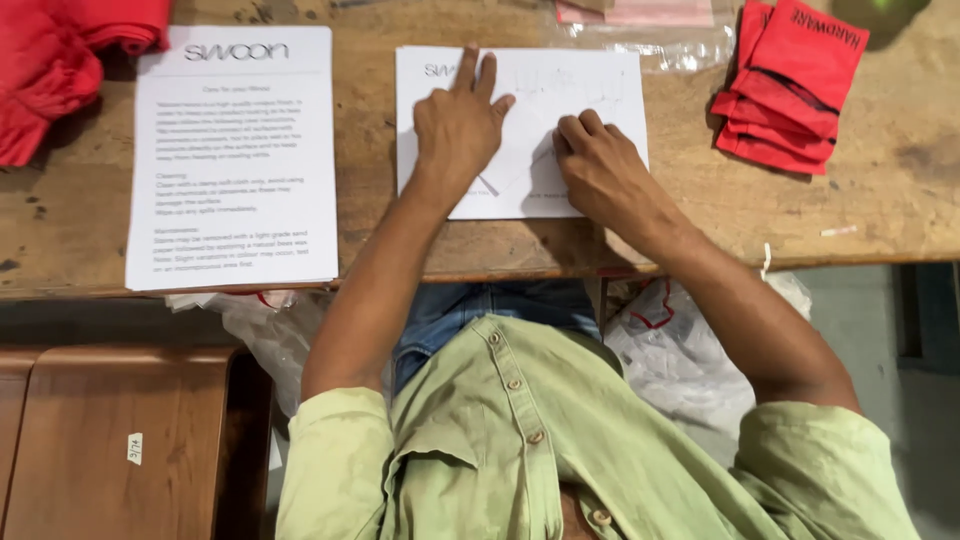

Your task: The person sits at a workbench and folds printed instruction sheets, then inserts each folded sheet into a red zippered hardware pouch and sets the filled pouches in a stack on the table. They repeat this folding and packing cycle for successive sheets and pouches.

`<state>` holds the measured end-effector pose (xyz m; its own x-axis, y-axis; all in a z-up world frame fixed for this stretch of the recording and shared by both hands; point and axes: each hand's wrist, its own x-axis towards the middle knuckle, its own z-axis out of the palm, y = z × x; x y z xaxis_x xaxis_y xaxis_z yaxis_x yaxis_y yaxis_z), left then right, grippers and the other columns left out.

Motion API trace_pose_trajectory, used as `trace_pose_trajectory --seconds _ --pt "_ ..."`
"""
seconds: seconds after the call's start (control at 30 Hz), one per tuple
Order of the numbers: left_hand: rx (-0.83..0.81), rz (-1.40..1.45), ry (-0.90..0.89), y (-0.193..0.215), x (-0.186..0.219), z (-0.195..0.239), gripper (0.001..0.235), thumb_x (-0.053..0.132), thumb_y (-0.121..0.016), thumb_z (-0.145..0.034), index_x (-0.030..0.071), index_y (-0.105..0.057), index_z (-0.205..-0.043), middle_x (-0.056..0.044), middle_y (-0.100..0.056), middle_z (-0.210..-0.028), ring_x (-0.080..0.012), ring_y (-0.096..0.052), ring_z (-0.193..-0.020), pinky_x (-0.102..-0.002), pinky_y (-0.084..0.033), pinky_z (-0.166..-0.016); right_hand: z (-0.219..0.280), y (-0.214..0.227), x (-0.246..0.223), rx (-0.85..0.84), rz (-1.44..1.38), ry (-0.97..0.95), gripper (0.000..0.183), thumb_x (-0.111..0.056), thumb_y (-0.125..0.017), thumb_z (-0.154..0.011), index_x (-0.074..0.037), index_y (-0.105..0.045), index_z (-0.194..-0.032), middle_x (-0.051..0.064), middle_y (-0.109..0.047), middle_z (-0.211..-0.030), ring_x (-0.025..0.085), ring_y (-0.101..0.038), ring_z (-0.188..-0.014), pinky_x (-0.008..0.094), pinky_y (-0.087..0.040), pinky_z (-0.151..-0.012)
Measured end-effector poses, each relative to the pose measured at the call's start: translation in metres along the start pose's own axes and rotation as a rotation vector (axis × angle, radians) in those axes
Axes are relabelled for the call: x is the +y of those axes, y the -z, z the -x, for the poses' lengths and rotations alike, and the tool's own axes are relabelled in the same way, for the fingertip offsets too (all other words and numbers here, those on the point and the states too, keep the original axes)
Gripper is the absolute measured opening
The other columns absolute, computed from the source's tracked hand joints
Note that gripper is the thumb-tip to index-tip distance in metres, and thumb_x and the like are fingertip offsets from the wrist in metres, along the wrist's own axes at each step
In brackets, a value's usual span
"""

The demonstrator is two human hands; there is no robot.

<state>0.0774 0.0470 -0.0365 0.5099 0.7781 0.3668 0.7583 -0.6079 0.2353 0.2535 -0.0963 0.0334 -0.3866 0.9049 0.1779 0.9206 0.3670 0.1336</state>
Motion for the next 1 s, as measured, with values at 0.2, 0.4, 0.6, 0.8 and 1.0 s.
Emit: trace_pose_trajectory --seconds 0.2,0.4,0.6,0.8,1.0 --pt "0.112 -0.075 0.011 -0.016 0.0 -0.001 0.061 0.051 -0.058 -0.104 0.013 -0.05 -0.151 -0.02 -0.04 -0.159 -0.0319 -0.072 -0.064 -0.046 -0.057 -0.051 -0.034 -0.016 0.001 0.062 -0.21 -0.333 0.033 -0.025 -0.081 -0.084 0.006 -0.069 -0.09 0.024 -0.063 -0.103 0.04 -0.059 -0.096 0.049 -0.053 -0.074" --pt "0.172 0.026 0.067 0.014 0.011 0.004 0.066 0.05 -0.063 -0.096 0.016 -0.049 -0.151 -0.025 -0.046 -0.151 -0.0339 -0.07 -0.057 -0.047 -0.055 -0.046 -0.064 -0.037 0.019 -0.05 -0.571 -0.464 0.042 -0.039 -0.081 -0.083 -0.002 -0.067 -0.096 0.02 -0.068 -0.092 0.038 -0.067 -0.088 0.052 -0.051 -0.073" --pt "0.303 0.207 0.15 -0.011 -0.001 0.002 0.062 0.039 -0.076 -0.088 0.015 -0.058 -0.141 -0.018 -0.06 -0.121 -0.0334 -0.071 -0.068 -0.046 -0.056 -0.058 -0.069 -0.031 0.014 0.047 -0.409 -0.386 0.045 -0.038 -0.086 -0.078 0.002 -0.067 -0.089 0.022 -0.066 -0.08 0.041 -0.064 -0.078 0.054 -0.049 -0.061" --pt "0.781 0.319 0.313 0.049 0.003 0.003 0.026 0.033 -0.078 -0.088 0.023 -0.069 -0.11 -0.007 -0.059 -0.117 -0.0286 -0.058 -0.115 -0.051 -0.048 -0.097 -0.069 -0.033 0.025 0.184 -0.848 -0.514 0.023 -0.014 -0.068 -0.098 0.0 -0.062 -0.082 0.006 -0.056 -0.061 0.012 -0.049 -0.051 0.034 -0.038 -0.044" --pt "0.2 1.893 0.373 0.034 -0.022 -0.01 0.045 0.032 -0.076 -0.09 0.008 -0.066 -0.127 -0.013 -0.075 -0.109 -0.0242 -0.072 -0.095 -0.037 -0.061 -0.082 -0.081 -0.021 0.03 0.362 -1.535 -0.599 0.024 -0.021 -0.057 -0.113 -0.01 -0.055 -0.092 -0.003 -0.048 -0.067 0.007 -0.035 -0.047 0.023 -0.026 -0.04"
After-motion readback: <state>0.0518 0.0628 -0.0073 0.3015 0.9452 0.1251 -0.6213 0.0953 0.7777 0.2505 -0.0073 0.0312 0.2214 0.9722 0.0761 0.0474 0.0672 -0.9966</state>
